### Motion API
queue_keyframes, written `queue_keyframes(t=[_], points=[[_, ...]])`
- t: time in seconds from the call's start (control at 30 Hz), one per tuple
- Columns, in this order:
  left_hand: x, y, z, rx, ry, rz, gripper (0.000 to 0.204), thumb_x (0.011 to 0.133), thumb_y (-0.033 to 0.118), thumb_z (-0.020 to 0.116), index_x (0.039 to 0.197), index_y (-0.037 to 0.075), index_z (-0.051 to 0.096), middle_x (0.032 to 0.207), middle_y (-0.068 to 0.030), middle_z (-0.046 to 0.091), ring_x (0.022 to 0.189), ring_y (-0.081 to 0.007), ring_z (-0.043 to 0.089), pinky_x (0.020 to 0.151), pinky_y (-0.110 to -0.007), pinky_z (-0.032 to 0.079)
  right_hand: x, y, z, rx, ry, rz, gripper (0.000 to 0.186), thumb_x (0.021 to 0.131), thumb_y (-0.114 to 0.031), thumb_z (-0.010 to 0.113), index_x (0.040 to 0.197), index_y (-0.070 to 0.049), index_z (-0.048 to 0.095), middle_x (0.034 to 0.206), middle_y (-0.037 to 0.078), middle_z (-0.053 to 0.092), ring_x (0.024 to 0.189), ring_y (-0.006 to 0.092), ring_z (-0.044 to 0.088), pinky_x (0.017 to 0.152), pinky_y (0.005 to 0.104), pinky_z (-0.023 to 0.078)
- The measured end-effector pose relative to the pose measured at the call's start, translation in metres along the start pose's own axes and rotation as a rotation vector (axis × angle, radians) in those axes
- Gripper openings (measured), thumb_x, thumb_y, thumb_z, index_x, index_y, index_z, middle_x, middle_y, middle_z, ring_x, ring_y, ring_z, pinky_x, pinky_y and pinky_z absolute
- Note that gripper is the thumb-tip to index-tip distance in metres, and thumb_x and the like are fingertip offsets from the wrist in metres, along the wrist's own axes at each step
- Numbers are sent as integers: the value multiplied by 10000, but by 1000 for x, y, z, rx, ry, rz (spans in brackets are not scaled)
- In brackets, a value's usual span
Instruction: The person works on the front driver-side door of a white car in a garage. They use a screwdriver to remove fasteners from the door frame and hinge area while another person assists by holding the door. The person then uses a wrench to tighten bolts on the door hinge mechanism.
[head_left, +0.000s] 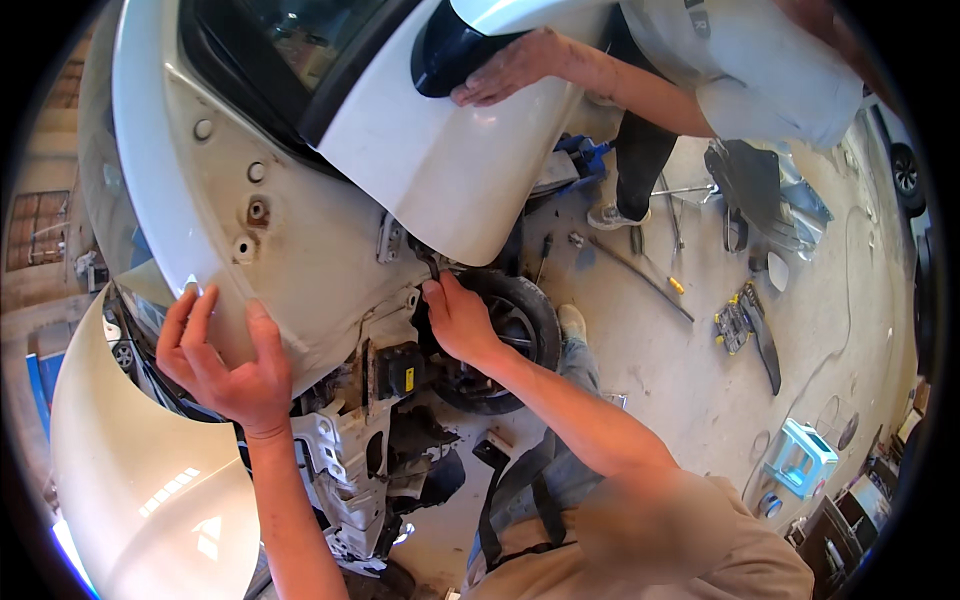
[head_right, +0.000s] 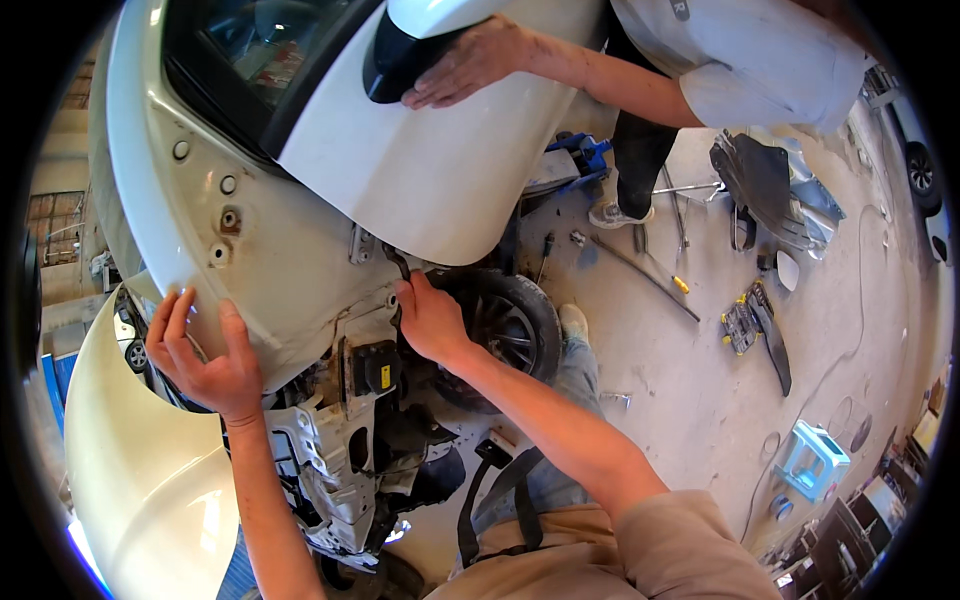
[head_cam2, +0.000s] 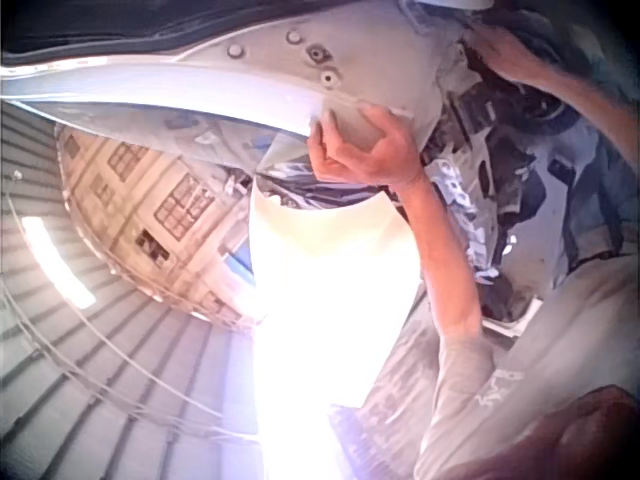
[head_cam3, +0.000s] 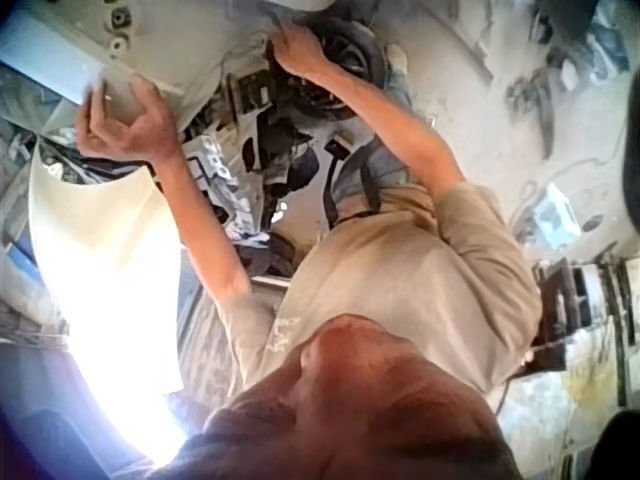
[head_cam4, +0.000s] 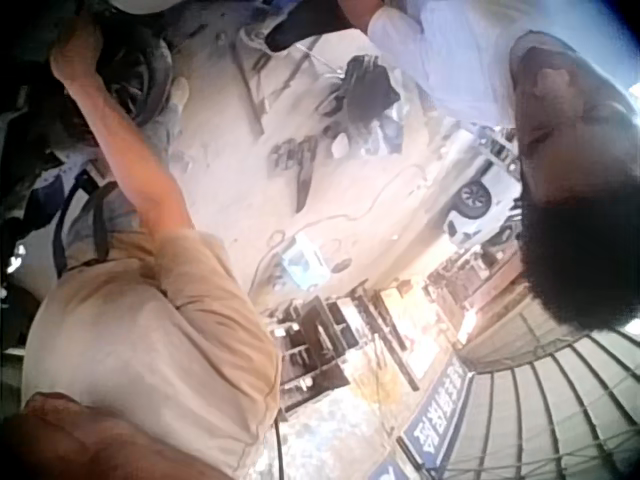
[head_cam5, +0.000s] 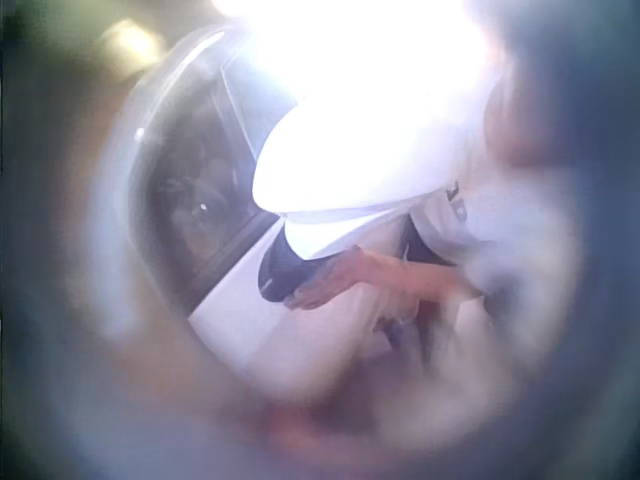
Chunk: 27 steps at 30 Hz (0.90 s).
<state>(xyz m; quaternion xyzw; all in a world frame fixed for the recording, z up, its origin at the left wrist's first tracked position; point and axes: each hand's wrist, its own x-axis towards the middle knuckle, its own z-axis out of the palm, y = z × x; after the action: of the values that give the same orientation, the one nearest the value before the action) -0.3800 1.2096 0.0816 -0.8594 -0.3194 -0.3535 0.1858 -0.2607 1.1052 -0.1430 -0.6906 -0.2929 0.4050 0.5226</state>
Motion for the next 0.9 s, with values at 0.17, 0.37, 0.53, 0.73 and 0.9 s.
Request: queue_keyframes(t=[0.17, 0.37, 0.53, 0.73, 0.9], points=[[-4, -2, -1, 39, -34, -1, 385, 782, 39, 742, 1154, 15, 648, 1225, -151, 551, 1099, -284, 562, 906, -365, 524, 5, -30, -9, 329, -215, 225, 381, 1065, -323, 419, 907, 10, 518, 667, 141, 604, 514, 275, 599, 559, 402, 478], [-3, 0, 1, 18, -10, -6, 371, 794, 52, 749, 1153, 21, 661, 1222, -147, 573, 1107, -285, 567, 914, -374, 504, 17, -28, 8, 214, -56, 60, 369, 1057, -316, 426, 901, 6, 518, 658, 188, 591, 557, 351, 602, 571, 458, 475], [-6, -3, 2, 26, 6, -11, 356, 820, 94, 757, 1164, 43, 680, 1233, -121, 615, 1139, -266, 559, 936, -368, 468, 26, -15, 11, -110, 40, -111, 309, 1036, -282, 455, 940, 2, 531, 714, 254, 615, 712, 486, 609, 649, 558, 475], [-9, -4, 3, 71, -3, -24, 362, 833, 141, 756, 1177, 60, 678, 1257, -95, 618, 1148, -236, 554, 884, -342, 448, 39, 2, 9, -263, 131, -277, 240, 985, -226, 544, 968, 10, 584, 766, 237, 644, 750, 461, 635, 658, 540, 503], [-10, -5, 4, 60, -4, -25, 370, 838, 151, 758, 1190, 74, 674, 1267, -90, 611, 1160, -227, 549, 893, -347, 445, 47, 14, 14, -294, 223, -401, 233, 949, -195, 593, 1047, 16, 611, 867, 237, 658, 839, 446, 638, 712, 513, 517]])
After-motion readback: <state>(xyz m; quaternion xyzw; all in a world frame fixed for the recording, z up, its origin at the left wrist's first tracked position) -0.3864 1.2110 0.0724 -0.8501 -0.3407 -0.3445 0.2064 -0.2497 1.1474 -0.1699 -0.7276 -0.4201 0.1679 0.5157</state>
